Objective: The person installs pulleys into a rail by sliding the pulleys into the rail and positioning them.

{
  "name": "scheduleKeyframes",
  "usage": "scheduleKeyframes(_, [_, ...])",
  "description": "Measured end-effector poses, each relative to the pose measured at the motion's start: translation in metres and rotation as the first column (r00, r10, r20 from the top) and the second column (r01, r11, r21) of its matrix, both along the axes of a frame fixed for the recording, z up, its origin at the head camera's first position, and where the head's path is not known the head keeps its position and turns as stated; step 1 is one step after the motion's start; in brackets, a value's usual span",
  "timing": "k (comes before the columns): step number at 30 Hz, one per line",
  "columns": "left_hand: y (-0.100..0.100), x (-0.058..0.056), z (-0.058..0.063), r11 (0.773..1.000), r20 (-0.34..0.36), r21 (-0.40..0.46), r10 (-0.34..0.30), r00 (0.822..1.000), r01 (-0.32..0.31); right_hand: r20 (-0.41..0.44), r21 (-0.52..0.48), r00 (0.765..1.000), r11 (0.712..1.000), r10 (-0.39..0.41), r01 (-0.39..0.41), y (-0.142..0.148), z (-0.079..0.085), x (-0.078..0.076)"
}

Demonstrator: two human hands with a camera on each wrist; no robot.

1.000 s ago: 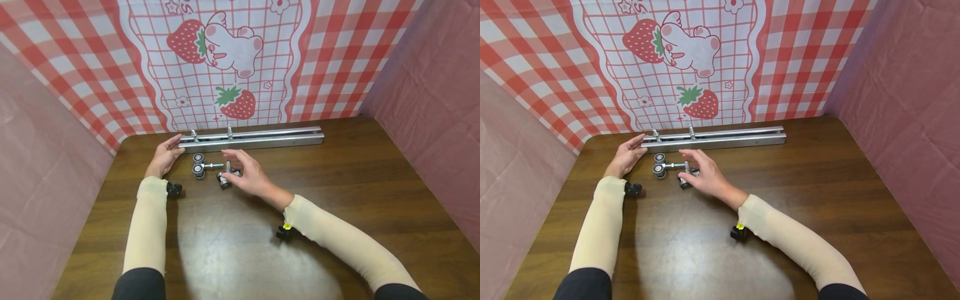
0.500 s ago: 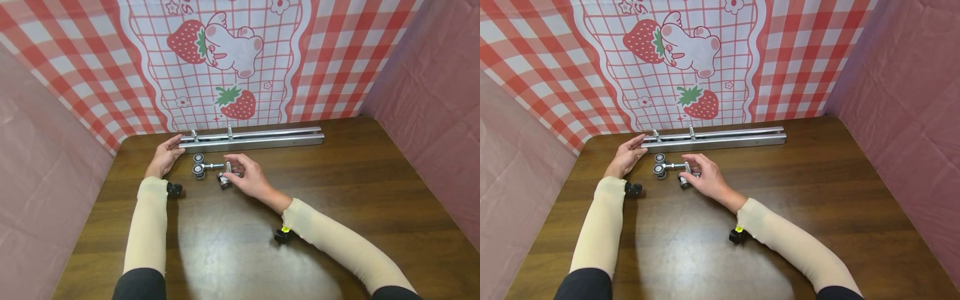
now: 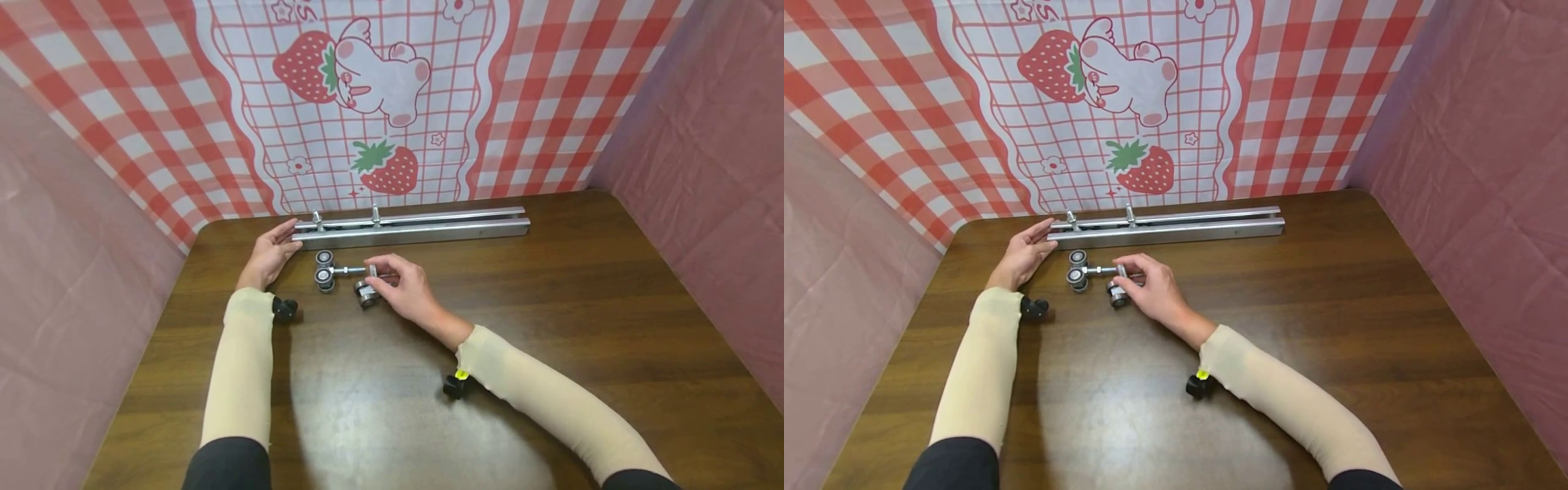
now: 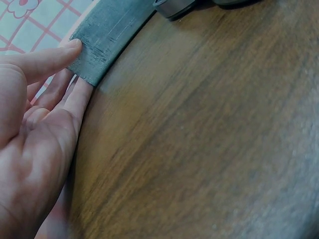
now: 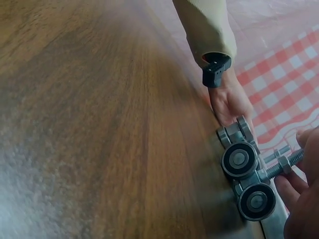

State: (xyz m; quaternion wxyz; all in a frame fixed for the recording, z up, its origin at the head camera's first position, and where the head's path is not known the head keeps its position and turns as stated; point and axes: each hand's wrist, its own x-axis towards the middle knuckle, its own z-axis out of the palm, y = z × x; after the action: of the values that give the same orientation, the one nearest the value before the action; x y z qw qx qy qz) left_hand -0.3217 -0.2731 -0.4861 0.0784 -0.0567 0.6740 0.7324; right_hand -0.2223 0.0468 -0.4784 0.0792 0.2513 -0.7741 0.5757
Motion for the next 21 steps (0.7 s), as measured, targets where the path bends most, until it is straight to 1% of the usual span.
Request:
scheduleKeyframes(6, [0.0003,-0.0005,-0.0008,1.000,0.000,0.014,0.010,1.000,-0.010,0.014,-0.003,1.000,1.000,-0.024,0.024,-0.0015,0.0000,-0.0022])
scheduleKeyframes(13, [0.0001,-0.0010,-0.0011,1.000,0.006,0.026,0.012,1.000,-0.012,0.016,0.000,1.000,1.000,-0.023,0.023,-0.0007,-0.0019,-0.0029])
scheduleKeyframes(21, [0.0006,-0.0008,-0.0004,1.000,0.009,0.014,0.010,1.000,-0.010,-0.016,0.020,0.999,0.999,-0.036,0.036,-0.0012,0.0001,-0.0024])
